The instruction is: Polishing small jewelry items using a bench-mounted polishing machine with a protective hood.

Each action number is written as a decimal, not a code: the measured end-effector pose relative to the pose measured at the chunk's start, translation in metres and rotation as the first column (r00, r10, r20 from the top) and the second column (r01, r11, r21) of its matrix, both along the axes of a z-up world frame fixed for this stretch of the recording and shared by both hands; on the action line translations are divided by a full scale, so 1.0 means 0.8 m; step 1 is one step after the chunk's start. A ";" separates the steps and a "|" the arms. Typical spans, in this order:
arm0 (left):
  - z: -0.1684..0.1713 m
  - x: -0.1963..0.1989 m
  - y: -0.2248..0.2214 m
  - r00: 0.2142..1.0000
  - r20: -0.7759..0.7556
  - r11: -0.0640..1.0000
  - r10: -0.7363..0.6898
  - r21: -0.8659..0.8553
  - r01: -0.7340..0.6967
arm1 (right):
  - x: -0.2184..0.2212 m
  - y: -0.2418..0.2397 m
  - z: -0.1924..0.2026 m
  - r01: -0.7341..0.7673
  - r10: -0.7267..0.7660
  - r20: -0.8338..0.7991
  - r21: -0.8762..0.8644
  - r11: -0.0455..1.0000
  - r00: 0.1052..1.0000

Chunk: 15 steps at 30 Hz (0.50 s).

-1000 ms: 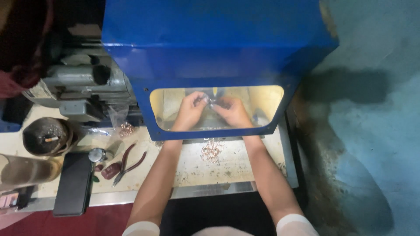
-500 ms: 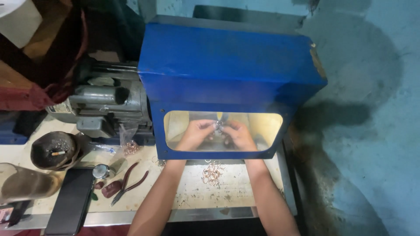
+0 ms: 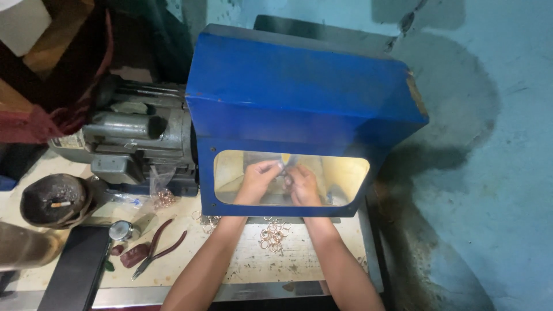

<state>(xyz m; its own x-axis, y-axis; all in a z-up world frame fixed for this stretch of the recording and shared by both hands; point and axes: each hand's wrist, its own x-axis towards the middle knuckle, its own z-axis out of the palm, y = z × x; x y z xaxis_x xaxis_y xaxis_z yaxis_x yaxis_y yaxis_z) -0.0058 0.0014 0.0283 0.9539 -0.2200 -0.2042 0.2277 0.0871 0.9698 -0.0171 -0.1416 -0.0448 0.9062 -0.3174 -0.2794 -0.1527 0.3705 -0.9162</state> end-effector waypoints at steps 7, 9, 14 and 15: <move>-0.015 0.000 0.000 0.998 -0.050 0.997 -0.026 -0.079 0.022 | -0.003 0.002 0.000 0.027 -0.025 0.024 -0.068 0.997 0.999; -0.030 0.013 0.004 0.999 -0.042 0.997 -0.007 -0.080 0.003 | 0.012 -0.005 -0.019 0.007 -0.005 0.015 -0.115 0.993 1.000; -0.013 0.012 0.026 0.990 -0.057 0.971 -0.125 -0.214 0.110 | -0.023 0.006 0.060 -0.194 0.217 0.035 -0.328 0.925 0.976; -0.019 0.011 0.021 0.990 -0.065 0.971 -0.128 -0.213 0.111 | -0.018 -0.001 0.041 -0.194 0.214 0.028 -0.325 0.926 0.976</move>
<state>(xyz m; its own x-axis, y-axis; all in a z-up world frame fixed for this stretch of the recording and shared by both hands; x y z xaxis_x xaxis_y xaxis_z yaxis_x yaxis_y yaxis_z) 0.0031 0.0180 0.0133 0.9011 -0.3771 -0.2142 0.3227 0.2529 0.9121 -0.0319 -0.1423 -0.0117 0.9729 -0.1868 -0.1361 -0.1338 0.0249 -0.9907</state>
